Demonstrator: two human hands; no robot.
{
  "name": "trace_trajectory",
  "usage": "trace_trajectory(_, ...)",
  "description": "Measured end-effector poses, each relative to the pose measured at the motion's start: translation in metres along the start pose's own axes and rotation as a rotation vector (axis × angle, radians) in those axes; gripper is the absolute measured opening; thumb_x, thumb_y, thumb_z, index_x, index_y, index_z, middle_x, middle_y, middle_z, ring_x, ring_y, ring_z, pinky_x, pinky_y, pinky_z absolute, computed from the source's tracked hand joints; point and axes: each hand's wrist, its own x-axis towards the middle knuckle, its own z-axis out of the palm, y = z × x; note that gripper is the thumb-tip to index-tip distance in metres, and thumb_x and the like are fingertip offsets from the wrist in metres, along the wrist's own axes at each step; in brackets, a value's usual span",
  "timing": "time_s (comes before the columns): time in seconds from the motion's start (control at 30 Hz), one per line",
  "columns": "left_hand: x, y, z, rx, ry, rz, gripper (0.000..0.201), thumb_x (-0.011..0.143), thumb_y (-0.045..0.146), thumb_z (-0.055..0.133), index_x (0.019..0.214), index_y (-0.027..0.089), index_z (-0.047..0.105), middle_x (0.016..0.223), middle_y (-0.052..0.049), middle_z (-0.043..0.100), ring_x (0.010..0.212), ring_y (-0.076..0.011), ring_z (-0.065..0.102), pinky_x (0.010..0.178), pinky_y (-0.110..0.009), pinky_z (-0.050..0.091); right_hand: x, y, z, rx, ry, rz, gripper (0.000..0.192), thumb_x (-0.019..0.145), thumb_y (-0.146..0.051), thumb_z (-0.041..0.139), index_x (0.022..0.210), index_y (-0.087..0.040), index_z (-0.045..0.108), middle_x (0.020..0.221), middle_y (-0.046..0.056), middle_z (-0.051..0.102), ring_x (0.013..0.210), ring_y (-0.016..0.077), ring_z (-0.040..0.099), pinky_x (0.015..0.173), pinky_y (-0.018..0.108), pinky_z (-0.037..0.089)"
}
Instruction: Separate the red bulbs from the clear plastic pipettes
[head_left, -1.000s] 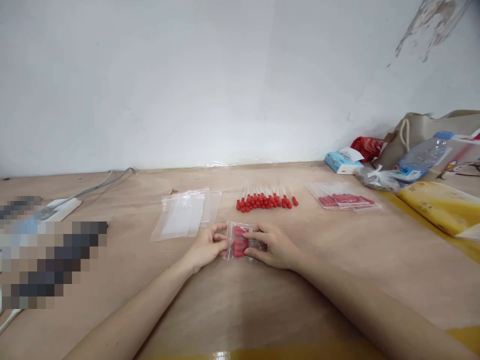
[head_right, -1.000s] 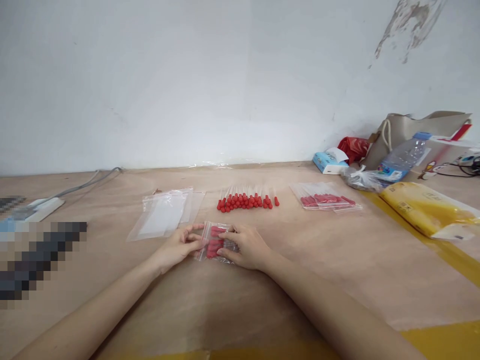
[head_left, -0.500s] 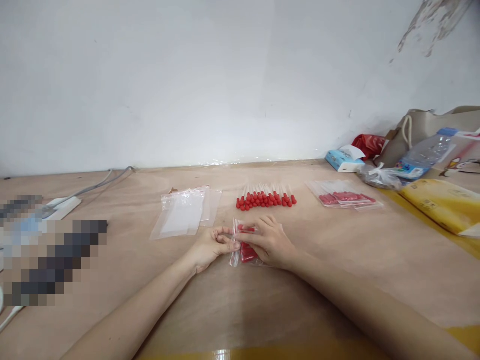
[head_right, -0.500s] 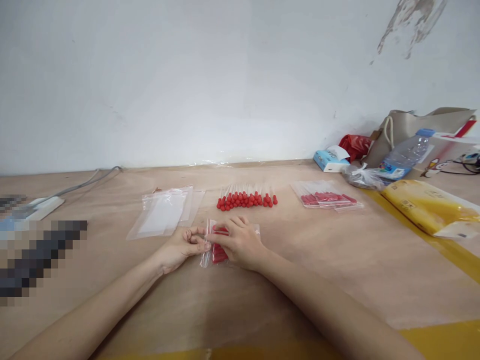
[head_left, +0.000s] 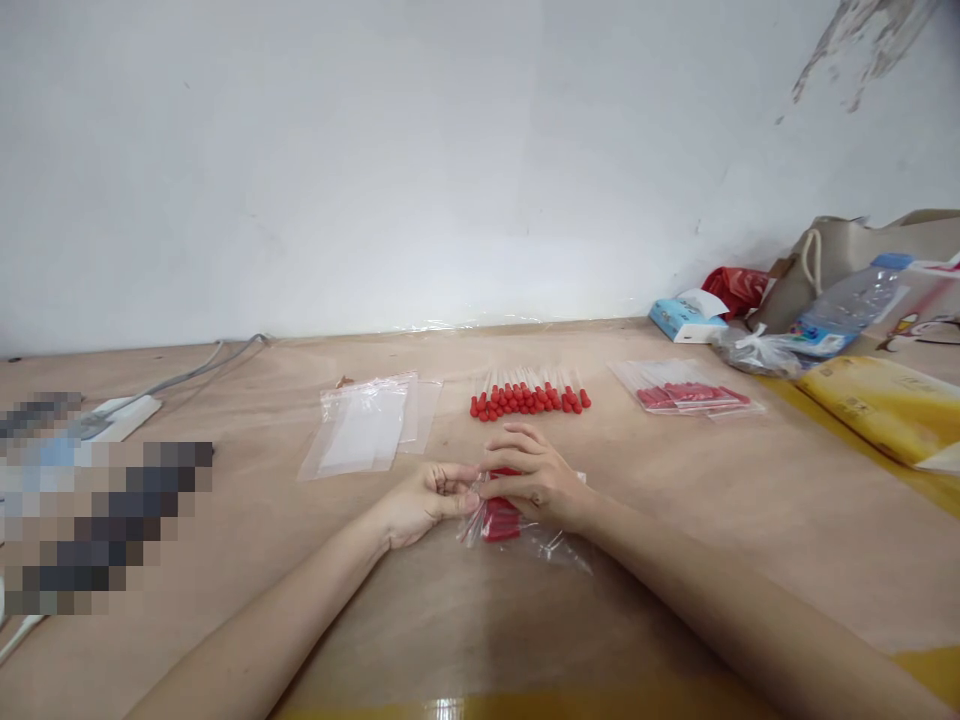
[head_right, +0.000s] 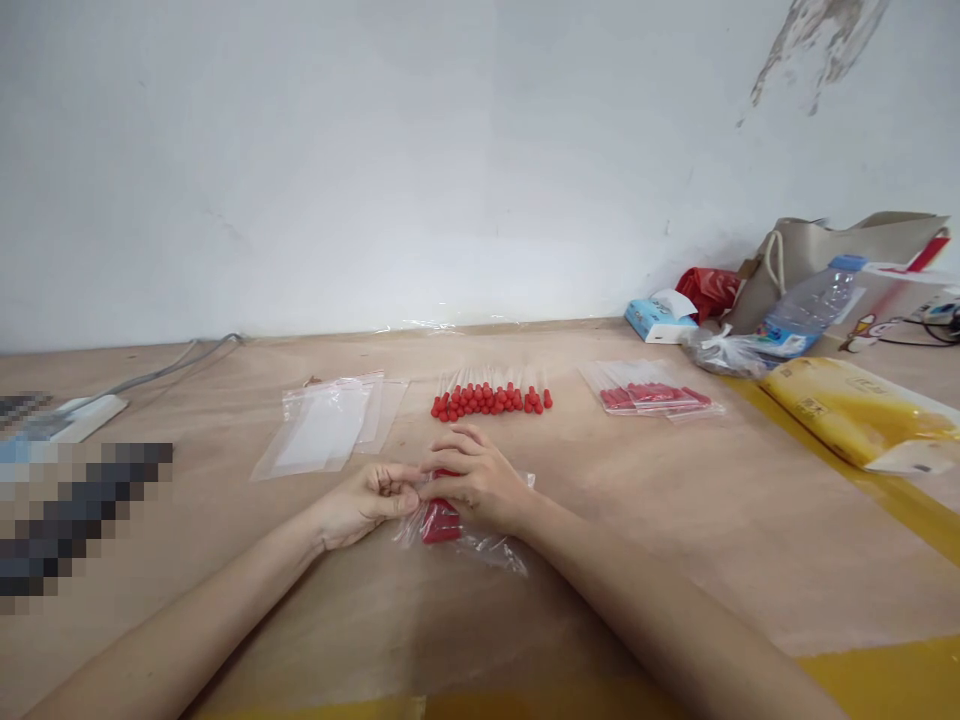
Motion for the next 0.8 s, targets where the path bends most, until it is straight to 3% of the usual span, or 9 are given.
trace_trajectory(0.13, -0.002, 0.001, 0.004, -0.065, -0.025, 0.009, 0.036, 0.056, 0.027, 0.078, 0.087, 0.012, 0.069, 0.075, -0.005, 0.067, 0.073, -0.0132, 0.059, 0.072, -0.024, 0.042, -0.003, 0.000, 0.004, 0.030, -0.007, 0.022, 0.019, 0.080, -0.013, 0.049, 0.083, -0.025, 0.064, 0.093, -0.004, 0.066, 0.099, 0.0131, 0.051, 0.100, 0.037, 0.030)
trace_trajectory(0.33, -0.002, 0.003, 0.006, -0.124, 0.104, -0.040, 0.036, 0.052, 0.029, 0.080, 0.080, 0.011, 0.067, 0.070, -0.002, 0.064, 0.068, -0.0112, 0.057, 0.069, -0.023, 0.044, -0.001, -0.003, 0.002, 0.092, -0.044, 0.059, 0.021, 0.082, -0.011, 0.043, 0.084, -0.023, 0.060, 0.093, -0.002, 0.066, 0.105, 0.0123, 0.050, 0.102, 0.037, 0.027)
trace_trajectory(0.47, 0.001, -0.001, 0.006, 0.096, 0.248, 0.143, 0.035, 0.063, 0.031, 0.071, 0.091, 0.015, 0.058, 0.058, 0.005, 0.054, 0.054, -0.0070, 0.049, 0.054, -0.019, 0.039, 0.000, -0.004, -0.007, 0.158, -0.107, 0.144, 0.018, 0.084, -0.015, 0.043, 0.082, -0.021, 0.060, 0.112, 0.005, 0.058, 0.111, 0.0145, 0.046, 0.098, 0.037, 0.033)
trace_trajectory(0.63, 0.006, -0.012, 0.003, 0.355, 0.373, 0.309, 0.010, 0.073, 0.024, 0.058, 0.076, 0.016, 0.055, 0.062, 0.005, 0.053, 0.054, -0.0075, 0.047, 0.052, -0.018, 0.036, -0.007, -0.009, -0.016, 0.245, -0.175, 0.359, 0.019, 0.085, -0.022, 0.046, 0.100, -0.022, 0.057, 0.125, 0.008, 0.047, 0.113, 0.0165, 0.046, 0.091, 0.034, 0.040)
trace_trajectory(0.73, 0.006, -0.016, -0.003, 0.491, 0.414, 0.319, 0.019, 0.077, 0.024, 0.052, 0.091, 0.016, 0.062, 0.074, -0.001, 0.061, 0.064, -0.0126, 0.054, 0.060, -0.023, 0.042, -0.015, -0.011, -0.017, 0.215, -0.184, 0.470, 0.044, 0.079, -0.029, 0.056, 0.121, -0.023, 0.045, 0.123, 0.009, 0.048, 0.112, 0.0184, 0.046, 0.093, 0.037, 0.040)
trace_trajectory(0.8, 0.004, -0.015, -0.008, 0.624, 0.450, 0.361, 0.025, 0.078, 0.024, 0.050, 0.098, 0.018, 0.064, 0.081, -0.003, 0.061, 0.073, -0.0156, 0.055, 0.068, -0.026, 0.043, -0.021, -0.011, -0.016, 0.175, -0.219, 0.537, 0.057, 0.073, -0.035, 0.062, 0.125, -0.021, 0.042, 0.122, 0.010, 0.049, 0.110, 0.0206, 0.047, 0.092, 0.039, 0.041)
